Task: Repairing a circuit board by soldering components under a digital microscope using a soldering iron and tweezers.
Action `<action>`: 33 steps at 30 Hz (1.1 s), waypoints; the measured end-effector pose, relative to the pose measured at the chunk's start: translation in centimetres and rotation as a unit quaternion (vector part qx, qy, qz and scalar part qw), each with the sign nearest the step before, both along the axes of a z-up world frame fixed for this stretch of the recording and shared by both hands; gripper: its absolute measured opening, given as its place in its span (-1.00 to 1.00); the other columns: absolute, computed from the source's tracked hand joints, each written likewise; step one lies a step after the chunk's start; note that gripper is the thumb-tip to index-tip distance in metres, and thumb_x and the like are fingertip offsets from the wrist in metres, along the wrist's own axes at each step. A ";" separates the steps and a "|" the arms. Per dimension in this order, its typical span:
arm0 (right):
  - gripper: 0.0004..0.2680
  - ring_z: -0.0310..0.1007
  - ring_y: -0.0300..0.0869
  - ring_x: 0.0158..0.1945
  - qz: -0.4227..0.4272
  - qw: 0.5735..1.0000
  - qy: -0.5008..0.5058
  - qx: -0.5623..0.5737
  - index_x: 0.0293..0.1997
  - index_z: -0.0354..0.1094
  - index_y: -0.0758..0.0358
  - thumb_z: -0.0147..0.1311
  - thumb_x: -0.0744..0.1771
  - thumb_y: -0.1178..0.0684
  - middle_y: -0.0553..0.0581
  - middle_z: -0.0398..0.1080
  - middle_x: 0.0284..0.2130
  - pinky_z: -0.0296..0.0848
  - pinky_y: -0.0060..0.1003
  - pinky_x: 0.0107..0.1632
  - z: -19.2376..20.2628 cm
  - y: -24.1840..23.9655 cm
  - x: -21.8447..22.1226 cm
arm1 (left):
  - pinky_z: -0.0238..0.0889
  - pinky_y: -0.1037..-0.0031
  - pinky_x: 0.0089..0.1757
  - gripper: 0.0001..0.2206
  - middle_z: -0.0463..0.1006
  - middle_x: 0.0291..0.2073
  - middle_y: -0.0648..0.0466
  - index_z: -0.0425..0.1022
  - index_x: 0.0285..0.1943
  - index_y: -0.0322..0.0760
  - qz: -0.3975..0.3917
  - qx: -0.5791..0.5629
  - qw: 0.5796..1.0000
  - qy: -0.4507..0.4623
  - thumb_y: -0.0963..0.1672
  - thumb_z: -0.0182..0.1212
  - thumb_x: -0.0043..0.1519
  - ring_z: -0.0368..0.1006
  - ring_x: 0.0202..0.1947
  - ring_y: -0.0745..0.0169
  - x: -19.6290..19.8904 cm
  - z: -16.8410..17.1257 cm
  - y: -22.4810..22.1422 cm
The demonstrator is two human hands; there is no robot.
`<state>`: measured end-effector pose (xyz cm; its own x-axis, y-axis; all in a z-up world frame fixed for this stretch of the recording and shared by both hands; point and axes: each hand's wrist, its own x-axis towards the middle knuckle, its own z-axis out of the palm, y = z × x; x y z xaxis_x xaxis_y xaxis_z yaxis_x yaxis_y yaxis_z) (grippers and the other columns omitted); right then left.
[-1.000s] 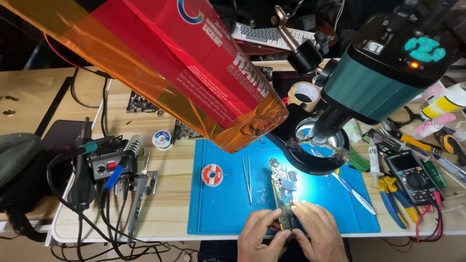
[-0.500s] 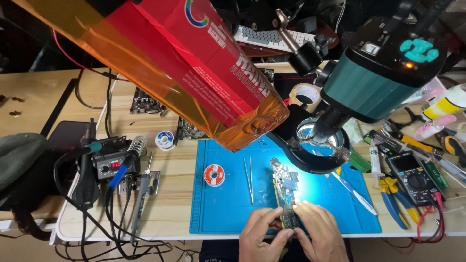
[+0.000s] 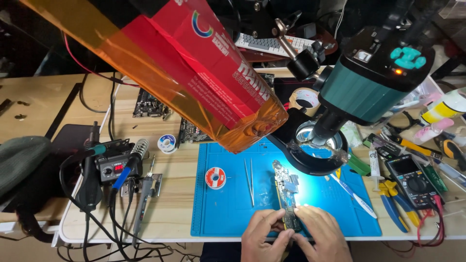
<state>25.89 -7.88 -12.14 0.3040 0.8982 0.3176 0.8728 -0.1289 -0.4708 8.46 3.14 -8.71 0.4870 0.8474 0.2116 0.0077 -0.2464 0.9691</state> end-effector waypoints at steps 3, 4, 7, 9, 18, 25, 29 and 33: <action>-0.64 0.59 -0.02 0.28 -0.004 0.999 0.037 0.028 0.21 0.60 0.04 0.24 0.34 -0.25 0.02 0.65 0.18 0.49 0.02 0.26 1.6 -0.4 0.5 | 0.70 0.50 -0.12 -0.58 0.69 -0.02 -0.02 0.71 0.25 -0.24 -0.010 0.014 0.999 -0.028 -0.21 0.58 0.18 0.71 -0.18 0.23 -0.1 -0.4 0.1; -0.68 0.64 -0.06 0.19 -0.038 0.997 0.027 0.065 0.10 0.64 0.08 0.17 0.36 -0.25 0.03 0.68 0.05 0.55 -0.04 0.21 2.6 -0.4 0.4 | 0.69 0.48 -0.12 -0.58 0.68 -0.02 -0.02 0.70 0.26 -0.23 -0.012 0.023 0.999 -0.026 -0.19 0.58 0.19 0.70 -0.19 0.22 -0.1 -0.5 0.1; -0.71 0.68 -0.10 0.09 -0.083 0.987 0.021 0.135 0.01 0.65 0.13 0.09 0.39 -0.19 0.06 0.70 -0.06 0.60 -0.14 0.18 6.2 -0.3 0.6 | 0.70 0.48 -0.12 -0.57 0.68 -0.01 -0.01 0.69 0.28 -0.21 -0.011 0.014 1.000 -0.019 -0.20 0.58 0.19 0.70 -0.18 0.22 -0.1 -0.2 0.0; -0.75 0.68 -0.11 0.09 -0.094 0.981 0.024 0.168 0.03 0.62 0.15 0.08 0.41 -0.13 0.07 0.68 -0.03 0.60 -0.18 0.21 9.5 0.2 0.6 | 0.72 0.48 -0.12 -0.57 0.68 -0.01 -0.01 0.70 0.27 -0.21 -0.010 -0.004 1.000 -0.016 -0.21 0.58 0.18 0.71 -0.17 0.23 -0.1 0.2 0.0; -0.67 0.59 0.25 0.16 -0.042 0.942 -0.077 0.323 0.17 0.44 0.70 0.26 0.38 0.13 0.55 0.49 0.08 0.63 0.05 0.22 19.3 3.6 2.9 | 0.74 0.50 -0.11 -0.57 0.67 -0.01 0.00 0.69 0.28 -0.20 -0.018 -0.011 1.000 -0.006 -0.21 0.55 0.19 0.70 -0.17 0.25 0.0 0.7 0.4; -0.62 0.45 0.30 0.35 -0.034 0.949 -0.032 0.311 0.29 0.35 0.74 0.22 0.42 0.10 0.59 0.44 0.23 0.46 0.13 0.44 23.0 7.2 2.1 | 0.74 0.49 -0.08 -0.55 0.68 0.00 0.02 0.70 0.29 -0.15 -0.010 -0.024 1.000 0.005 -0.20 0.55 0.18 0.70 -0.16 0.25 -0.1 0.6 0.3; -0.57 0.53 0.18 0.26 -0.104 0.954 -0.016 0.280 0.32 0.40 0.66 0.28 0.41 -0.01 0.48 0.52 0.20 0.49 0.01 0.31 21.3 7.4 2.7 | 0.78 0.47 -0.10 -0.55 0.67 0.02 0.02 0.68 0.31 -0.14 -0.017 -0.029 0.999 0.008 -0.20 0.53 0.19 0.71 -0.15 0.23 0.0 0.4 0.4; -0.58 0.53 0.17 0.32 -0.085 0.955 0.014 0.283 0.32 0.38 0.61 0.28 0.41 0.00 0.47 0.52 0.22 0.51 0.04 0.36 21.5 8.0 2.6 | 0.77 0.49 -0.08 -0.55 0.68 0.04 0.05 0.70 0.31 -0.11 -0.019 -0.057 0.998 0.028 -0.18 0.54 0.18 0.71 -0.13 0.26 -0.1 0.4 0.3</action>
